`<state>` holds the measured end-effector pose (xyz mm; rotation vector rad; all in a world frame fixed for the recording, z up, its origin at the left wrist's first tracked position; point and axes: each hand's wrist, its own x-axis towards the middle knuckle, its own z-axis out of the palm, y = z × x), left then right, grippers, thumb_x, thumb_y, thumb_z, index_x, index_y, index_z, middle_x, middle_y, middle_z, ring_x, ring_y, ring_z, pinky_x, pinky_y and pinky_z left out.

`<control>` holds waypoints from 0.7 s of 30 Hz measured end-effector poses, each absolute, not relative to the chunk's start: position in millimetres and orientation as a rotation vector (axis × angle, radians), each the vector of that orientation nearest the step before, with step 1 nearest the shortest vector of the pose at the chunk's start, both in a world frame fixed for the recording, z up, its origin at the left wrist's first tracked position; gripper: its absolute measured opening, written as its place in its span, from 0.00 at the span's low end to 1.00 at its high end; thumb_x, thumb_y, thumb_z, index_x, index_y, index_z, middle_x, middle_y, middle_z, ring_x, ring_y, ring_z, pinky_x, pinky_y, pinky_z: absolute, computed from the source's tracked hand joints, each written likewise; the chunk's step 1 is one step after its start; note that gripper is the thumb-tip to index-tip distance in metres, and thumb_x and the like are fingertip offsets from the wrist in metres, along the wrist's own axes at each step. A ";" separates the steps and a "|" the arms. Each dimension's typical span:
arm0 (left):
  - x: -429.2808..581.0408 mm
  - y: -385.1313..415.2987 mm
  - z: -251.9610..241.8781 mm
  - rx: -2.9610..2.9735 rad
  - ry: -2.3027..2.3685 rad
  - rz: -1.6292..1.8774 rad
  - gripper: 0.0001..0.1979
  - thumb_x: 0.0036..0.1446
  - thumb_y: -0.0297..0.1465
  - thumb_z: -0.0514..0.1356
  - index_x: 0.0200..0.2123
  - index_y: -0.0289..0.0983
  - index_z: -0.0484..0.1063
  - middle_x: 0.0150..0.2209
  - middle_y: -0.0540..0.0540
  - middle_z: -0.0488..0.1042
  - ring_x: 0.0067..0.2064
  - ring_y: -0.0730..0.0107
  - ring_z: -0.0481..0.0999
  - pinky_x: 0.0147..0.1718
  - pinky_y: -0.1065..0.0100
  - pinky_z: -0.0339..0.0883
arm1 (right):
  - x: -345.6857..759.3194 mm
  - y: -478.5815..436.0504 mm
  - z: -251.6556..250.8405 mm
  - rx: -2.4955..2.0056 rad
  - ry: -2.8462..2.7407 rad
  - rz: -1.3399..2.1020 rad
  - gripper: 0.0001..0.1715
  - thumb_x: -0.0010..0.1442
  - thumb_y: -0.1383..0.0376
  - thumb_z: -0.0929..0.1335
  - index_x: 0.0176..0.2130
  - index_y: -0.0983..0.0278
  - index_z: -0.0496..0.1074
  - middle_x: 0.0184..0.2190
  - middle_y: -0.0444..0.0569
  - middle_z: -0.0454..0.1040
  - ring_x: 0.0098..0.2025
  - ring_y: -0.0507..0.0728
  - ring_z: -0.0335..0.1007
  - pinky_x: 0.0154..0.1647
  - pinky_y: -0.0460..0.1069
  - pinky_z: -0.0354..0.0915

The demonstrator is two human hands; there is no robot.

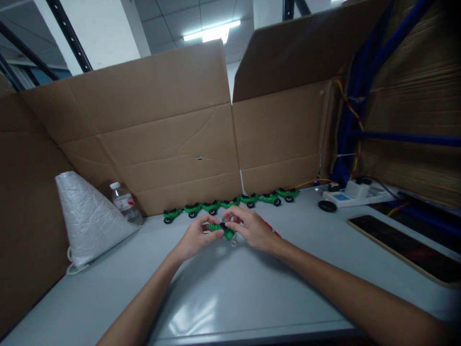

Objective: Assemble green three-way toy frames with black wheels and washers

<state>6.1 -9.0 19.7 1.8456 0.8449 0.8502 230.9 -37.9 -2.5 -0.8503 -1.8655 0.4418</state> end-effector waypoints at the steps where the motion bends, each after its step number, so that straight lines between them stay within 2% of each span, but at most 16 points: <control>1: 4.1 -8.6 21.2 1.863 0.851 0.822 0.18 0.50 0.40 0.76 0.38 0.36 0.77 0.37 0.45 0.78 0.36 0.65 0.78 0.39 0.67 0.70 | 229.9 -39.1 -3.3 -0.858 -1.867 0.448 0.07 0.67 0.69 0.71 0.46 0.59 0.75 0.42 0.47 0.78 0.43 0.58 0.72 0.46 0.52 0.65; 6: -7.0 -4.8 22.8 1.896 0.845 0.670 0.18 0.49 0.39 0.76 0.35 0.36 0.75 0.36 0.46 0.78 0.37 0.66 0.77 0.38 0.67 0.68 | 224.3 -42.9 -6.9 -0.870 -1.946 0.456 0.09 0.67 0.71 0.71 0.46 0.59 0.75 0.44 0.48 0.78 0.47 0.59 0.72 0.47 0.52 0.65; 11: -15.1 -0.3 20.3 1.956 0.854 0.596 0.18 0.51 0.38 0.75 0.33 0.37 0.71 0.33 0.49 0.75 0.33 0.70 0.74 0.34 0.70 0.64 | 221.0 -43.3 -10.2 -0.876 -1.965 0.497 0.10 0.67 0.71 0.71 0.47 0.59 0.76 0.43 0.47 0.77 0.44 0.57 0.73 0.47 0.52 0.66; 15: -15.4 2.7 12.0 1.969 0.842 0.526 0.19 0.52 0.40 0.74 0.33 0.36 0.70 0.30 0.51 0.73 0.31 0.72 0.70 0.32 0.71 0.61 | 221.5 -43.3 -10.5 -0.905 -1.992 0.496 0.08 0.68 0.69 0.71 0.47 0.59 0.76 0.42 0.47 0.77 0.44 0.57 0.73 0.47 0.52 0.66; 21: -6.7 5.0 -7.7 1.986 0.867 0.494 0.22 0.48 0.41 0.76 0.34 0.34 0.71 0.31 0.51 0.71 0.32 0.72 0.68 0.32 0.71 0.60 | 229.0 -42.5 -2.4 -0.850 -2.182 0.519 0.06 0.68 0.68 0.71 0.45 0.59 0.77 0.42 0.46 0.80 0.46 0.58 0.73 0.51 0.52 0.64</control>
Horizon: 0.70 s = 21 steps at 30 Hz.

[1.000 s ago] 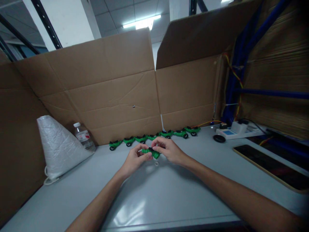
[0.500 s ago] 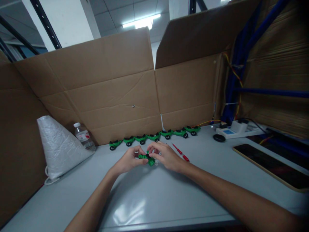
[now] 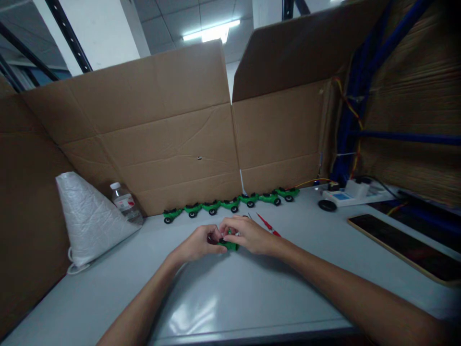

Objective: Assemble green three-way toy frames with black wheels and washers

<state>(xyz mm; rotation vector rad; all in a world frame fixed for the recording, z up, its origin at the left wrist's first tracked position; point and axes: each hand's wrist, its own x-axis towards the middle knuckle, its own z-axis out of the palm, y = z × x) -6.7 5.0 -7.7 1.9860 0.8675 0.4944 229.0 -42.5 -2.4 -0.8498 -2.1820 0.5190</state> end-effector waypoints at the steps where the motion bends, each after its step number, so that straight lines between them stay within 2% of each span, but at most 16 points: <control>1: -4.8 4.7 -9.7 1.993 0.868 0.499 0.22 0.48 0.41 0.76 0.35 0.34 0.71 0.31 0.51 0.70 0.32 0.72 0.68 0.32 0.71 0.60 | 230.7 -41.7 -1.3 -0.836 -2.201 0.525 0.06 0.68 0.68 0.72 0.45 0.59 0.77 0.42 0.46 0.80 0.47 0.58 0.73 0.52 0.52 0.63; 5: 2.2 1.1 -11.6 2.024 0.852 0.514 0.21 0.50 0.42 0.75 0.33 0.34 0.70 0.30 0.53 0.68 0.31 0.73 0.65 0.32 0.71 0.59 | 237.1 -37.5 -1.4 -0.829 -2.261 0.508 0.05 0.67 0.68 0.72 0.43 0.58 0.78 0.42 0.46 0.80 0.48 0.59 0.72 0.52 0.52 0.62; 9: 3.9 -2.2 -8.3 2.056 0.860 0.501 0.21 0.51 0.43 0.74 0.33 0.35 0.69 0.30 0.54 0.68 0.31 0.73 0.64 0.32 0.70 0.58 | 239.7 -35.5 -5.5 -0.848 -2.280 0.466 0.02 0.68 0.65 0.72 0.42 0.59 0.78 0.39 0.46 0.79 0.45 0.58 0.71 0.48 0.51 0.61; 21: -10.4 -5.8 11.0 2.159 0.895 0.331 0.19 0.52 0.41 0.74 0.37 0.35 0.74 0.31 0.53 0.71 0.32 0.71 0.66 0.31 0.70 0.57 | 223.7 -48.6 -5.0 -0.753 -2.301 0.435 0.08 0.73 0.62 0.68 0.44 0.61 0.77 0.42 0.49 0.78 0.48 0.58 0.71 0.51 0.51 0.62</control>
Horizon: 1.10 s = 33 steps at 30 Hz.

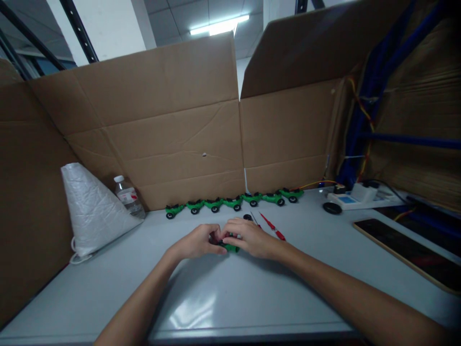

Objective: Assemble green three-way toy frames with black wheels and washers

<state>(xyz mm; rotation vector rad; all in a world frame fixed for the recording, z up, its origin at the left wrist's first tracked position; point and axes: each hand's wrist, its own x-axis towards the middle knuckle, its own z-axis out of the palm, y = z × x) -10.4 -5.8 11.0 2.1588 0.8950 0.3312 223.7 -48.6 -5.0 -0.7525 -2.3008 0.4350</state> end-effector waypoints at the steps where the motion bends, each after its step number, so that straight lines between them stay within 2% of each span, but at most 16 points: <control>1: -10.3 -5.5 10.8 2.155 0.893 0.336 0.19 0.51 0.42 0.74 0.37 0.35 0.73 0.31 0.53 0.71 0.32 0.71 0.66 0.31 0.70 0.57 | 223.7 -48.4 -5.9 -0.746 -2.298 0.437 0.08 0.74 0.62 0.68 0.44 0.61 0.77 0.43 0.49 0.78 0.48 0.58 0.71 0.52 0.51 0.63; 11: -23.4 -2.5 14.9 2.176 0.877 0.190 0.27 0.46 0.45 0.77 0.42 0.36 0.75 0.32 0.52 0.70 0.33 0.70 0.67 0.31 0.70 0.59 | 218.9 -46.1 -11.3 -0.773 -2.305 0.433 0.10 0.74 0.61 0.67 0.45 0.62 0.78 0.43 0.50 0.79 0.48 0.58 0.72 0.51 0.52 0.64; 17: -24.9 -5.7 1.8 1.975 0.818 0.434 0.26 0.50 0.46 0.75 0.42 0.34 0.73 0.32 0.52 0.71 0.32 0.73 0.66 0.32 0.70 0.59 | 218.1 -44.6 -14.7 -0.753 -2.242 0.479 0.08 0.72 0.60 0.70 0.45 0.61 0.78 0.42 0.49 0.79 0.48 0.58 0.72 0.50 0.52 0.63; 21: -20.2 -10.0 -9.7 1.938 0.806 0.564 0.25 0.52 0.46 0.75 0.42 0.33 0.74 0.31 0.52 0.70 0.31 0.74 0.66 0.32 0.71 0.58 | 224.0 -40.1 -10.1 -0.831 -2.126 0.501 0.09 0.72 0.61 0.69 0.41 0.61 0.79 0.37 0.46 0.78 0.41 0.56 0.72 0.44 0.49 0.63; 24: -15.6 -17.4 -9.2 1.950 0.840 0.703 0.24 0.55 0.47 0.72 0.43 0.34 0.74 0.33 0.50 0.72 0.32 0.73 0.67 0.32 0.70 0.59 | 237.8 -30.6 -7.3 -0.947 -2.023 0.382 0.12 0.73 0.61 0.66 0.41 0.62 0.78 0.38 0.47 0.78 0.41 0.56 0.71 0.44 0.50 0.62; 27: -12.5 -24.1 -4.9 2.061 0.873 0.808 0.20 0.58 0.46 0.70 0.41 0.35 0.76 0.36 0.47 0.74 0.34 0.71 0.69 0.35 0.69 0.61 | 257.0 -18.0 -8.9 -1.050 -1.993 0.187 0.12 0.74 0.62 0.64 0.42 0.63 0.76 0.39 0.49 0.78 0.44 0.58 0.71 0.48 0.51 0.62; 33: -13.0 -27.1 -3.0 2.210 0.859 0.848 0.15 0.64 0.44 0.66 0.38 0.36 0.78 0.38 0.45 0.75 0.36 0.69 0.71 0.35 0.69 0.62 | 283.5 -2.9 -13.2 -1.300 -1.958 -0.013 0.13 0.74 0.64 0.62 0.43 0.62 0.75 0.41 0.49 0.78 0.45 0.58 0.71 0.50 0.51 0.61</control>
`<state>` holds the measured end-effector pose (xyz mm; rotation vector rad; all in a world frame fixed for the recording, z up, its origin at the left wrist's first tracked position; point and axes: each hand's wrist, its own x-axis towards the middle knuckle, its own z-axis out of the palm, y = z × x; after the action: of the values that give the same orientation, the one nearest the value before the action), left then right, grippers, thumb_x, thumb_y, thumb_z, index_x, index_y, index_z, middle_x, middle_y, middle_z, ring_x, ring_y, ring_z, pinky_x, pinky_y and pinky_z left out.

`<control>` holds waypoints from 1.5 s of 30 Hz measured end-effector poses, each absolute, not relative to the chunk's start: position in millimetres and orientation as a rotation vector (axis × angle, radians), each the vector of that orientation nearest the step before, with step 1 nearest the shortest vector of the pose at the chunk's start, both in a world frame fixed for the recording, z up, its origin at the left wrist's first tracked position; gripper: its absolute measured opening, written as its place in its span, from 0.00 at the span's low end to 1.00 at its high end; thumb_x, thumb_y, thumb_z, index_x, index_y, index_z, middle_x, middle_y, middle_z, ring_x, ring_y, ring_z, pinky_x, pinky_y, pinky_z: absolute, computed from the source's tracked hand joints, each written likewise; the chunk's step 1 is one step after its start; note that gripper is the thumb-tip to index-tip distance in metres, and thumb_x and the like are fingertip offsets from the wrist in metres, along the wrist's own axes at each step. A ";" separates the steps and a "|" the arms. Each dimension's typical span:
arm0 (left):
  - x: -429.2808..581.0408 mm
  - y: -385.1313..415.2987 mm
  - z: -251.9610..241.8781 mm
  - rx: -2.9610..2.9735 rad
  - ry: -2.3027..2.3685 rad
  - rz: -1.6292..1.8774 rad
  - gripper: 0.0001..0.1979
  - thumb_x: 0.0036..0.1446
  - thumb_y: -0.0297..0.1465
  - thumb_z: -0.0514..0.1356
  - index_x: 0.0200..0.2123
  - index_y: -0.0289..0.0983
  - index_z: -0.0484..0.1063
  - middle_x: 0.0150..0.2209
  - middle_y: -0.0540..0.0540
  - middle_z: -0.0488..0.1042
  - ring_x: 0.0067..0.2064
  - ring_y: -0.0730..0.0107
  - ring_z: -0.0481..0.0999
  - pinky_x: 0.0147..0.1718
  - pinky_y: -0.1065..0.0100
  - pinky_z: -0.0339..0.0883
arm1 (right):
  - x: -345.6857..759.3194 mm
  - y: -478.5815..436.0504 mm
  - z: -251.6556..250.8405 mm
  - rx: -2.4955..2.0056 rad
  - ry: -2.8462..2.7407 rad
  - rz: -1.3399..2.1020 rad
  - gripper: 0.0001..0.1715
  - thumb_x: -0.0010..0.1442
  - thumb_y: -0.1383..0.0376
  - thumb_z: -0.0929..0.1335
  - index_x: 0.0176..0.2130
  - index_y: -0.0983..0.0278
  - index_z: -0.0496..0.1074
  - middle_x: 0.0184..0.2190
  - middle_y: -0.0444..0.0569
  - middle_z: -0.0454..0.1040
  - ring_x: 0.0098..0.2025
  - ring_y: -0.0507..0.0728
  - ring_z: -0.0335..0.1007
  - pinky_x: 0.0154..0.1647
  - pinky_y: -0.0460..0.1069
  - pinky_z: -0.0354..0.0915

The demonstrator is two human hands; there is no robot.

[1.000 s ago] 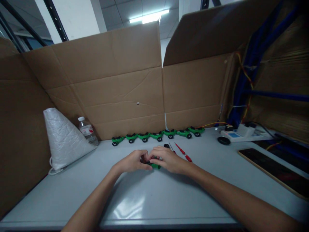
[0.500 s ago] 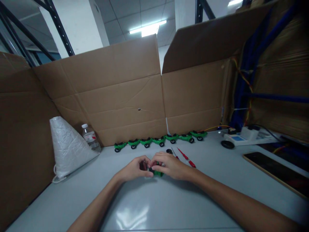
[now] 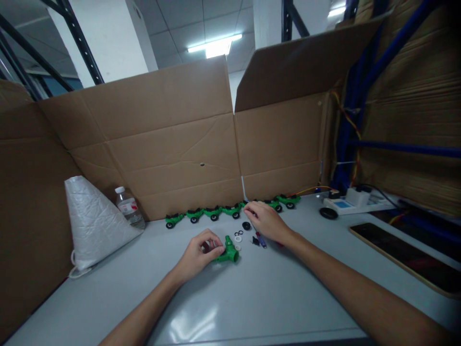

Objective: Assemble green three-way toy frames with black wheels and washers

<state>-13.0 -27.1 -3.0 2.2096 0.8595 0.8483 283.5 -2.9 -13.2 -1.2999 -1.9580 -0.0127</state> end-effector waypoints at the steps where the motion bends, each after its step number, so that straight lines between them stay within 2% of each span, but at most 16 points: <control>1: -13.4 -26.8 -3.6 2.216 0.857 0.849 0.15 0.65 0.43 0.66 0.37 0.36 0.78 0.38 0.45 0.75 0.36 0.69 0.71 0.34 0.69 0.62 | 285.4 -2.2 -12.9 -1.336 -1.962 -0.029 0.13 0.74 0.64 0.62 0.43 0.62 0.75 0.41 0.49 0.78 0.46 0.58 0.71 0.50 0.51 0.60; 10: -17.0 -25.4 -1.5 2.216 0.860 0.801 0.16 0.65 0.43 0.66 0.37 0.35 0.80 0.37 0.44 0.77 0.36 0.68 0.72 0.35 0.69 0.63 | 301.0 -0.7 -7.8 -1.735 -1.981 -0.171 0.12 0.74 0.63 0.62 0.42 0.63 0.74 0.43 0.54 0.79 0.46 0.60 0.72 0.47 0.50 0.58; 18: -19.8 -24.1 0.5 2.210 0.839 0.798 0.15 0.64 0.43 0.66 0.38 0.36 0.84 0.39 0.42 0.79 0.39 0.65 0.75 0.40 0.66 0.67 | 301.1 -4.7 -6.2 -1.829 -2.092 -0.076 0.15 0.74 0.59 0.63 0.41 0.63 0.75 0.42 0.55 0.81 0.46 0.62 0.77 0.42 0.50 0.58; 23: -19.8 -22.5 0.3 2.191 0.830 0.786 0.16 0.64 0.44 0.67 0.39 0.37 0.85 0.40 0.41 0.80 0.39 0.64 0.76 0.40 0.65 0.68 | 300.0 -9.5 -4.9 -1.864 -2.177 -0.040 0.15 0.73 0.57 0.64 0.43 0.63 0.75 0.44 0.57 0.82 0.46 0.64 0.79 0.41 0.51 0.59; 29: -19.0 -23.8 -1.2 2.148 0.879 0.788 0.16 0.61 0.45 0.69 0.40 0.37 0.85 0.40 0.41 0.80 0.37 0.66 0.75 0.35 0.68 0.65 | 304.4 -12.9 -2.0 -2.058 -2.126 0.012 0.20 0.73 0.53 0.64 0.50 0.66 0.73 0.47 0.63 0.81 0.48 0.68 0.80 0.43 0.53 0.63; 37: -17.3 -24.1 -6.8 2.033 0.961 0.794 0.20 0.57 0.46 0.71 0.35 0.34 0.78 0.33 0.47 0.77 0.31 0.72 0.69 0.33 0.70 0.62 | 295.8 -13.9 -5.3 -1.980 -2.203 0.002 0.21 0.73 0.53 0.64 0.46 0.65 0.77 0.47 0.64 0.81 0.49 0.68 0.79 0.43 0.53 0.64; 45: -16.6 -26.0 -3.9 2.074 0.943 0.767 0.18 0.59 0.45 0.70 0.37 0.34 0.79 0.35 0.46 0.77 0.33 0.72 0.70 0.33 0.70 0.61 | 301.5 -14.1 -5.4 -1.900 -2.244 0.065 0.19 0.71 0.53 0.65 0.42 0.64 0.79 0.44 0.61 0.81 0.46 0.66 0.78 0.40 0.51 0.62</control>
<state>-16.6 -26.0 -3.9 2.0735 0.9426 0.7669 301.5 -14.1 -5.4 -1.8995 -2.2441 0.0649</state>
